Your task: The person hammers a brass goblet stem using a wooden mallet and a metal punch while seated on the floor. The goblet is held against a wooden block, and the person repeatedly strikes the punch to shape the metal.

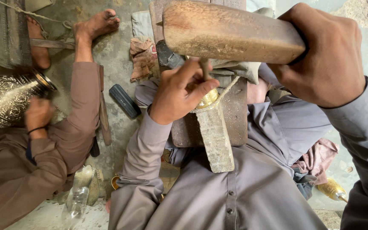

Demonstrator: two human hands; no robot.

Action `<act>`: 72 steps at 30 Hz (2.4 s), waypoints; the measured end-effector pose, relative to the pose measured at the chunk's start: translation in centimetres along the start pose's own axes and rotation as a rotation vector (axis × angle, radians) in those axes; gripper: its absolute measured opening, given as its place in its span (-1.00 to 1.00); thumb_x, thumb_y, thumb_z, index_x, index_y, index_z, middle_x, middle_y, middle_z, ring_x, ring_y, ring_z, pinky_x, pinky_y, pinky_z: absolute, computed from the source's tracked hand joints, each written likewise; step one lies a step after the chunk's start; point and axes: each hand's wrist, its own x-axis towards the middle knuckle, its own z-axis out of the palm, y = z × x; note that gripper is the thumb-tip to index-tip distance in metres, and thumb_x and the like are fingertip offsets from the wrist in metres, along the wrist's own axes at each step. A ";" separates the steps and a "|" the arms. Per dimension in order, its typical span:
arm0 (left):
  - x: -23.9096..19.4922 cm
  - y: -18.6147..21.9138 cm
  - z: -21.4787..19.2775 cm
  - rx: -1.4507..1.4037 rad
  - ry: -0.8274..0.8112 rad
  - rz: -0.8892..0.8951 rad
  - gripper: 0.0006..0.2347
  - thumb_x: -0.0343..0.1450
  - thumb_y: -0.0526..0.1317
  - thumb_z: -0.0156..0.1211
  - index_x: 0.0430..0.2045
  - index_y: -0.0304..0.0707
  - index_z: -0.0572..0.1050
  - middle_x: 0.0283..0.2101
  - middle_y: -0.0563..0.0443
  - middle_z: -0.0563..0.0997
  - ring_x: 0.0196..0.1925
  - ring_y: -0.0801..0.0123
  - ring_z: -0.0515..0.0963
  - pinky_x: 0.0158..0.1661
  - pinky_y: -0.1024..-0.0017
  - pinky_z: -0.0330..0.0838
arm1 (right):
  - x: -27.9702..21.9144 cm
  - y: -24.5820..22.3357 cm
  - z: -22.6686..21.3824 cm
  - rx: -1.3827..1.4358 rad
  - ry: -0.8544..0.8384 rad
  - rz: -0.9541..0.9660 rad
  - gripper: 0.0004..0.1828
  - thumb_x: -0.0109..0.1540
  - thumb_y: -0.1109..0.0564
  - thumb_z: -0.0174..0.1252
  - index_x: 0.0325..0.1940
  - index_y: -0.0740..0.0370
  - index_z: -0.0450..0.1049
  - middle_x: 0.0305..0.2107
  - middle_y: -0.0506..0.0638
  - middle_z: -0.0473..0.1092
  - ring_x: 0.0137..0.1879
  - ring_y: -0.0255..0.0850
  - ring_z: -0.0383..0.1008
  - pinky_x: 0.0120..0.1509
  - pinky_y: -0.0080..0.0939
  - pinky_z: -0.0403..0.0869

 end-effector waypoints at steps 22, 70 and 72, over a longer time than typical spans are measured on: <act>-0.1 -0.2 0.7 -0.063 0.038 0.065 -0.73 0.53 -0.17 0.31 -0.03 -0.38 0.45 -0.39 -0.03 0.53 -0.45 0.29 0.54 -0.39 0.35 0.40 | 1.0 0.4 0.7 0.379 -0.142 0.104 -0.70 0.29 0.19 0.25 0.03 0.30 0.33 -0.24 0.06 0.51 -0.19 -0.07 0.58 -0.09 -0.11 0.53; -1.0 -1.4 1.4 -0.123 0.084 0.061 -0.73 0.56 -0.14 0.28 0.03 -0.32 0.46 -0.30 -0.04 0.56 -0.36 0.34 0.58 -0.33 0.36 0.47 | 1.4 -1.9 -1.4 -0.496 -0.245 0.040 -0.66 0.13 0.32 0.39 -0.01 0.28 0.55 -0.36 0.16 0.57 -0.39 -0.03 0.59 -0.39 -0.08 0.51; -0.4 -1.8 1.4 -0.134 0.166 0.037 -0.78 0.57 -0.12 0.28 -0.04 -0.25 0.47 -0.26 -0.01 0.61 -0.39 0.42 0.60 -0.38 0.46 0.54 | 1.3 -2.1 -1.8 -0.285 -0.214 0.032 -0.64 0.15 0.19 0.42 -0.03 0.33 0.51 -0.37 0.22 0.55 -0.36 0.00 0.58 -0.31 -0.07 0.52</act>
